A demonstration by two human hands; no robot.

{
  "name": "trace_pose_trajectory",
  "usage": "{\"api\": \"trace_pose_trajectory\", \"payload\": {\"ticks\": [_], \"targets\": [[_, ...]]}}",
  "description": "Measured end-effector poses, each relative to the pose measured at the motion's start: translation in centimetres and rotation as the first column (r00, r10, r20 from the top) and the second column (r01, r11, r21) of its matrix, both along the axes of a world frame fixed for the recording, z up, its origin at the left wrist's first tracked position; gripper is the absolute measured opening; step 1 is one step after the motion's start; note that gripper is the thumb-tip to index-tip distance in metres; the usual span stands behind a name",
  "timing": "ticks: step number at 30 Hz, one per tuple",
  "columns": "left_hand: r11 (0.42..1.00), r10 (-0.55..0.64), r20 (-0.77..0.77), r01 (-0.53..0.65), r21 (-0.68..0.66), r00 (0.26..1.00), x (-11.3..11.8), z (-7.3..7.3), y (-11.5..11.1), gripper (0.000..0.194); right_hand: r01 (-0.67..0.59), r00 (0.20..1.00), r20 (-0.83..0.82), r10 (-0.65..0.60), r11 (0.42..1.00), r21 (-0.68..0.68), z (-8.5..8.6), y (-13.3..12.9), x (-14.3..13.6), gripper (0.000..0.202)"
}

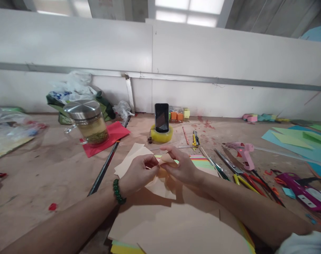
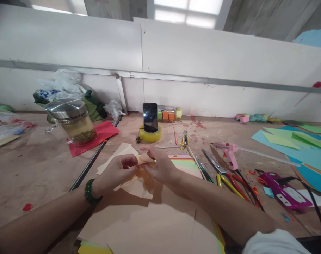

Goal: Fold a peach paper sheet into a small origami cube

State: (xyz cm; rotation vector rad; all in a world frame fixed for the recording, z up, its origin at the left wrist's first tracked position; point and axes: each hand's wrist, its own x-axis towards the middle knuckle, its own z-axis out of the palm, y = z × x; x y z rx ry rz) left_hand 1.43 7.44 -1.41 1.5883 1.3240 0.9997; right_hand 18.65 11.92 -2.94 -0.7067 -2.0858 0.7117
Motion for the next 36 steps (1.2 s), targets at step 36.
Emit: {"api": "trace_pose_trajectory", "payload": {"ticks": [36], "targets": [[0.981, 0.089, -0.066, -0.076, 0.177, 0.994, -1.4, -1.0, 1.4, 0.008, -0.029, 0.998, -0.047, 0.046, 0.946, 0.323, 0.8, 0.4, 0.5, 0.012]]}}
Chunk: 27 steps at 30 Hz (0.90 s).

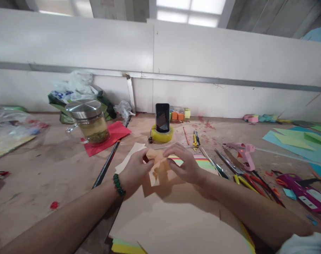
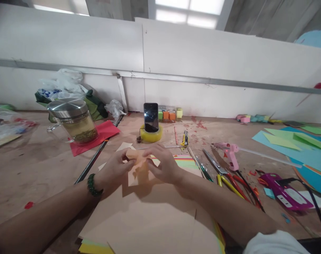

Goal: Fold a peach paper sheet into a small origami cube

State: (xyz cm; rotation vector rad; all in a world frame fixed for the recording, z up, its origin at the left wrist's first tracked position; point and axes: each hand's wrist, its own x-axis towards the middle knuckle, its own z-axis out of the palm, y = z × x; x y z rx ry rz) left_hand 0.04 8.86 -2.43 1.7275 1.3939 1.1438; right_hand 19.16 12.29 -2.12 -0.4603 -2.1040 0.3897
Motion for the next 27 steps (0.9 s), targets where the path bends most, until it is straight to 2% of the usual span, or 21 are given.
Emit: {"api": "trace_pose_trajectory", "payload": {"ticks": [2, 6, 10, 13, 16, 18, 21, 23, 25, 27], "targets": [[0.999, 0.025, -0.037, -0.024, 0.027, 0.999, -0.1, 0.0, 0.1, 0.006, -0.064, 0.991, 0.126, 0.050, 0.991, 0.117, 0.4, -0.1, 0.0, 0.017], [0.999, 0.033, -0.042, -0.031, 0.037, 0.999, -0.1, 0.2, 0.1, 0.009, -0.059, 0.956, 0.294, 0.002, 0.981, 0.183, 0.2, -0.3, -0.5, 0.009], [0.999, 0.039, 0.064, -0.040, 0.027, 0.997, -0.3, 0.4, 0.3, 0.008, -0.052, 0.985, 0.174, -0.003, 0.949, 0.312, 0.3, -0.8, -0.6, 0.014], [0.999, 0.046, 0.133, -0.047, 0.005, 0.990, -0.8, 0.4, 0.8, 0.013, -0.111, 0.992, 0.110, 0.067, 0.881, 0.460, 0.7, -1.4, -0.4, 0.010], [0.999, 0.029, 0.164, -0.024, -0.034, 0.986, -1.1, 0.4, 1.1, 0.012, -0.256, 0.962, 0.230, 0.149, 0.792, 0.554, 0.7, -1.9, -0.1, 0.010], [0.999, 0.026, 0.170, -0.017, -0.050, 0.985, -1.2, 0.4, 1.0, 0.010, -0.318, 0.930, 0.341, 0.137, 0.766, 0.558, 0.4, -2.1, -0.1, 0.012], [0.999, 0.031, 0.159, -0.023, -0.047, 0.987, -1.1, 0.3, 1.0, 0.009, -0.332, 0.904, 0.413, 0.115, 0.796, 0.506, -0.3, -2.1, -0.2, 0.022], [0.999, 0.038, 0.139, -0.034, -0.033, 0.990, -1.1, 0.2, 1.0, 0.009, -0.286, 0.927, 0.348, 0.137, 0.859, 0.424, -0.6, -1.8, -0.2, 0.029], [0.999, 0.049, 0.111, -0.048, -0.012, 0.993, -0.9, 0.1, 0.9, 0.010, -0.133, 0.978, 0.194, 0.077, 0.946, 0.297, -0.6, -1.2, -0.2, 0.026], [0.998, 0.065, 0.082, -0.067, 0.014, 0.994, -0.7, 0.0, 0.7, 0.008, 0.069, 0.997, 0.042, -0.071, 0.996, 0.051, -0.5, -0.4, -0.3, 0.011]]}}
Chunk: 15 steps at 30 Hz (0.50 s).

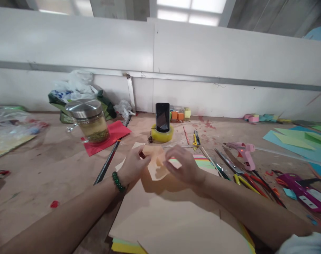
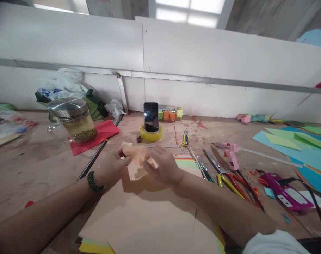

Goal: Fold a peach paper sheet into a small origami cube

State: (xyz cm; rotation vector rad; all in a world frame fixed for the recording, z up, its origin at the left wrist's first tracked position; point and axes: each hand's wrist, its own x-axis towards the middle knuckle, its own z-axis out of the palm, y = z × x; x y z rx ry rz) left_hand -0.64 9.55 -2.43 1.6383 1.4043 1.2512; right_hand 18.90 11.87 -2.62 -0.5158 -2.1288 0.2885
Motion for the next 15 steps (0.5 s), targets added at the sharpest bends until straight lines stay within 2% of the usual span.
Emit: {"api": "trace_pose_trajectory", "payload": {"ticks": [1, 2, 4, 5, 6, 7, 11, 15], "targets": [[1.000, 0.012, -0.014, -0.012, 0.012, 1.000, 0.1, 0.0, -0.2, 0.006, 0.050, 0.997, -0.043, -0.058, 0.983, -0.175, 0.0, 0.4, 0.0, 0.010], [1.000, 0.022, -0.026, -0.021, 0.022, 0.999, 0.3, 0.0, -0.3, 0.005, 0.047, 0.995, -0.066, -0.076, 0.930, -0.365, 0.0, 0.9, 0.0, 0.017], [0.999, 0.027, -0.045, -0.026, 0.030, 0.999, 0.5, -0.1, -0.6, 0.007, -0.064, 0.994, -0.104, -0.010, 0.732, -0.679, -0.4, 1.5, -0.1, 0.027], [0.999, 0.024, -0.049, -0.022, 0.029, 0.998, 0.6, -0.1, -0.7, 0.007, -0.124, 0.991, -0.130, 0.037, 0.635, -0.762, -0.6, 1.7, -0.2, 0.026], [1.000, 0.018, -0.050, -0.016, 0.026, 0.999, 0.7, -0.1, -0.7, 0.005, -0.165, 0.986, -0.149, 0.074, 0.576, -0.801, -0.9, 1.8, -0.3, 0.023], [1.000, 0.011, -0.050, -0.010, 0.023, 0.999, 0.8, -0.1, -0.7, 0.004, -0.181, 0.983, -0.157, 0.091, 0.561, -0.808, -1.1, 1.8, -0.4, 0.020], [0.998, -0.052, 0.051, 0.054, -0.033, 0.997, 0.8, -0.1, -0.6, 0.013, -0.127, 0.991, -0.121, 0.056, 0.676, -0.726, -1.2, 1.5, -0.6, 0.019], [0.967, -0.139, 0.247, 0.185, -0.177, 0.959, 0.8, 0.1, -0.7, 0.022, -0.131, 0.991, -0.095, 0.089, 0.707, -0.695, -0.5, 1.3, -0.5, 0.018]]}}
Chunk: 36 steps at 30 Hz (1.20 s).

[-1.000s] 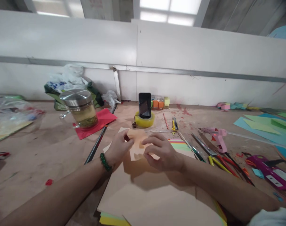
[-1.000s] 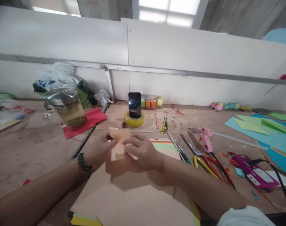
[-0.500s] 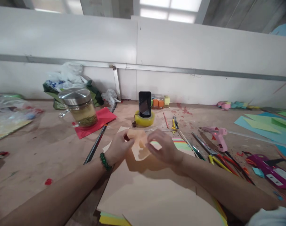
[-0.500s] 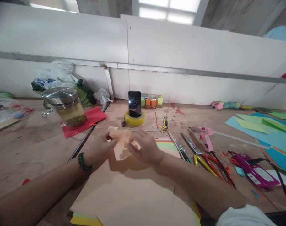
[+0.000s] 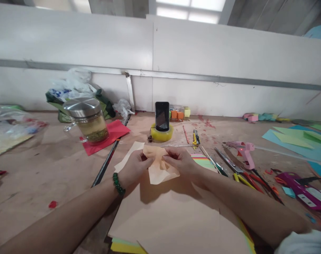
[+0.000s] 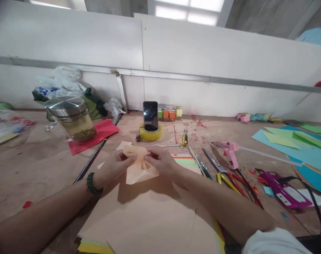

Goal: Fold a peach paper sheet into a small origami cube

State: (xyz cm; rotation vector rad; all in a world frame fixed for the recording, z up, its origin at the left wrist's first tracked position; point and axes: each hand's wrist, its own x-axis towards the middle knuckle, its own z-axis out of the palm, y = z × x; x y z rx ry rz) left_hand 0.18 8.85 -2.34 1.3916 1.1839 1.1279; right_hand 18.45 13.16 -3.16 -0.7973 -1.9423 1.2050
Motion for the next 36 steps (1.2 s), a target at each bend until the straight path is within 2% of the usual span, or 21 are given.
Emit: {"api": "trace_pose_trajectory", "payload": {"ticks": [3, 6, 8, 10, 13, 16, 20, 26, 30, 32, 36], "targets": [[0.998, -0.027, 0.065, 0.031, -0.063, 0.998, 0.03, 0.02, -0.24, 0.029, 0.018, 1.000, 0.020, -0.019, 0.998, 0.052, 0.13, 0.02, 0.10, 0.016], [0.997, -0.043, 0.074, 0.048, -0.057, 0.996, 0.07, -0.05, -0.36, 0.032, 0.008, 1.000, -0.025, -0.007, 1.000, 0.024, -0.18, 0.15, 0.10, 0.019], [0.998, -0.058, 0.030, 0.059, -0.024, 0.998, 0.09, -0.07, -0.35, 0.029, -0.011, 0.997, -0.083, 0.010, 1.000, -0.017, -0.41, 0.18, 0.07, 0.026], [0.998, -0.057, -0.042, 0.058, 0.019, 0.997, 0.07, -0.08, -0.31, 0.022, -0.005, 0.992, -0.124, 0.001, 0.999, -0.037, -0.51, 0.12, 0.06, 0.024], [0.995, 0.027, -0.120, -0.016, 0.096, 0.992, -0.05, -0.18, -0.20, 0.018, -0.004, 0.990, -0.140, -0.007, 0.997, -0.079, -0.34, -0.09, 0.06, 0.026], [0.985, 0.118, -0.112, -0.102, 0.142, 0.987, -0.23, -0.36, -0.05, 0.021, -0.048, 0.987, -0.160, 0.019, 0.983, -0.177, -0.09, -0.15, 0.09, 0.033], [0.989, 0.107, -0.014, -0.105, 0.104, 0.994, -0.43, -0.47, 0.11, 0.026, -0.061, 0.988, -0.151, 0.026, 0.971, -0.230, -0.08, 0.21, 0.20, 0.028], [0.995, 0.094, 0.087, -0.097, 0.028, 0.992, -0.33, -0.62, 0.03, 0.031, -0.027, 0.982, -0.187, -0.010, 0.980, -0.195, -0.32, 0.47, 0.37, 0.032], [0.995, 0.080, 0.051, -0.083, 0.057, 0.996, -0.18, -0.54, -0.09, 0.029, 0.010, 0.980, -0.197, -0.039, 0.989, -0.146, -0.44, 0.21, 0.33, 0.030], [0.995, 0.069, 0.011, -0.070, 0.075, 0.998, -0.12, -0.45, -0.11, 0.026, 0.027, 0.987, -0.154, -0.038, 0.997, -0.073, -0.41, 0.02, 0.31, 0.023], [0.992, 0.060, -0.054, -0.053, 0.118, 0.997, 0.05, -0.36, -0.11, 0.021, 0.055, 0.997, -0.053, -0.047, 0.985, 0.165, -0.19, -0.25, 0.28, 0.009]]}}
